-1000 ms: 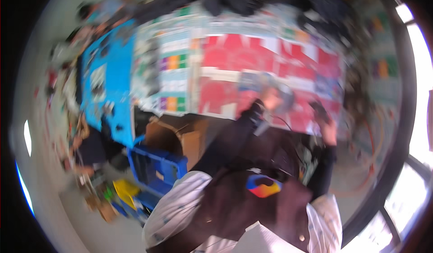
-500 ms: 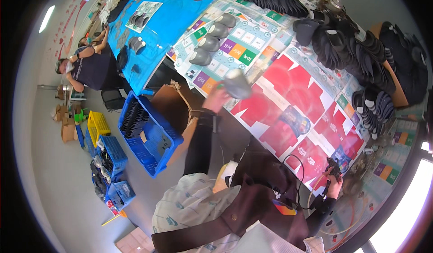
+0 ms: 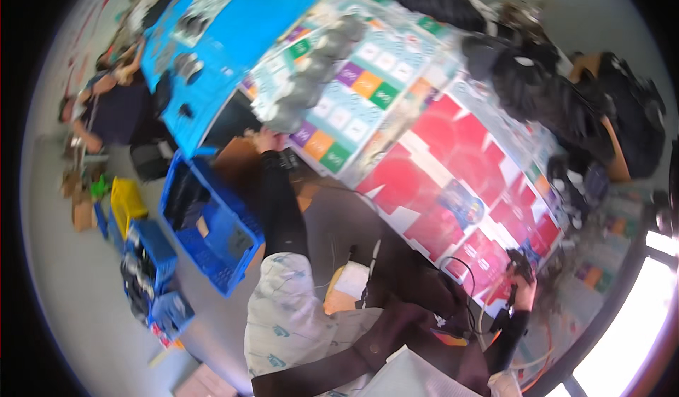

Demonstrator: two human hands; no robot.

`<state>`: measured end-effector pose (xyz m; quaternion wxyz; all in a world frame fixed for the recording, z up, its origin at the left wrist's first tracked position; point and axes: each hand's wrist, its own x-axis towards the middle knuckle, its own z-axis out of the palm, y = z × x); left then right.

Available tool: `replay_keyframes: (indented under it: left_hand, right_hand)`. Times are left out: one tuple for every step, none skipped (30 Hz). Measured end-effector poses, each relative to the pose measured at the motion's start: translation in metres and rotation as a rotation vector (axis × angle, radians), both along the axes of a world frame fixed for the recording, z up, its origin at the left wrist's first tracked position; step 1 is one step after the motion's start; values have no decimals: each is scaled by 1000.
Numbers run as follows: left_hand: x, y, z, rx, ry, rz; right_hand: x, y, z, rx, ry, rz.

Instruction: Using a handheld heat gun or specialized tool to finish shoe components on a production line.

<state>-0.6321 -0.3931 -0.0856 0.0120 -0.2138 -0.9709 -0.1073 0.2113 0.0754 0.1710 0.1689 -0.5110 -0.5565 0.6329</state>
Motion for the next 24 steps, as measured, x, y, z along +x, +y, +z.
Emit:
replay_keyframes:
  left_hand:
    - [-41, -32, 27, -358, 255, -64]
    - [-29, 19, -17, -564, 179, -158]
    - [1, 49, -51, -306, -90, -242]
    - [-14, 56, -39, 11, -190, -282]
    - [-9, 37, -27, 319, -309, -308]
    - [10, 47, -30, 967, -556, 55]
    - [17, 45, -9, 1581, -783, 481]
    - [22, 41, -1, 1583, -970, 800]
    - [28, 49, 12, 952, -699, 725]
    - [25, 58, 33, 352, -379, 619]
    - [24, 74, 53, 550, -135, 774]
    - [118, 165, -2, 699, -45, 905]
    - [102, 161, 28, 938, 168, 619]
    - [88, 162, 49, 1131, 365, 294]
    - [143, 245, 42, 1070, -15, 204]
    - [152, 277, 59, 1196, -209, 16]
    - [195, 351, 74, 913, -118, -94]
    - [204, 396, 93, 1131, -407, -189]
    - [219, 443, 112, 1009, -402, -205]
    - [231, 487, 130, 938, -339, -357]
    - [231, 524, 143, 861, -306, -429]
    - [231, 561, 150, 784, -282, -500]
    - [234, 595, 156, 682, -230, -568]
    - [234, 623, 158, 579, -175, -631]
  right_hand:
    - [-20, -9, 8, -69, 33, -116]
    - [-15, -4, 21, 13, -93, -36]
    - [-17, -4, 29, 47, -260, -61]
    - [2, 3, 10, 14, -140, -99]
    - [-13, 7, 10, -29, -173, -66]
    - [-18, 9, 12, -49, -152, -71]
    - [-6, 10, -3, -25, -90, -81]
    - [-3, 10, -13, 68, -140, -10]
    - [0, 8, -12, 91, -138, -34]
    - [3, 6, -5, 110, -130, -46]
    - [0, 3, 14, -2, -67, -95]
    - [19, -3, 2, 80, -193, -145]
    - [1, -3, 12, 12, -150, -145]
    - [-11, -4, 24, -49, -119, -148]
    - [13, -5, 17, -58, -169, -195]
    - [14, -6, 14, -47, -150, -165]
    - [28, -9, 10, -48, -171, -186]
    - [29, -11, 8, -50, -157, -182]
    - [27, -13, 14, -76, -136, -217]
    - [31, -15, 14, -43, -181, -196]
    - [30, -18, 16, -45, -120, -227]
    - [31, -23, 21, -47, -67, -264]
    - [36, -27, 26, -52, -89, -283]
    - [39, -32, 30, -58, -111, -301]
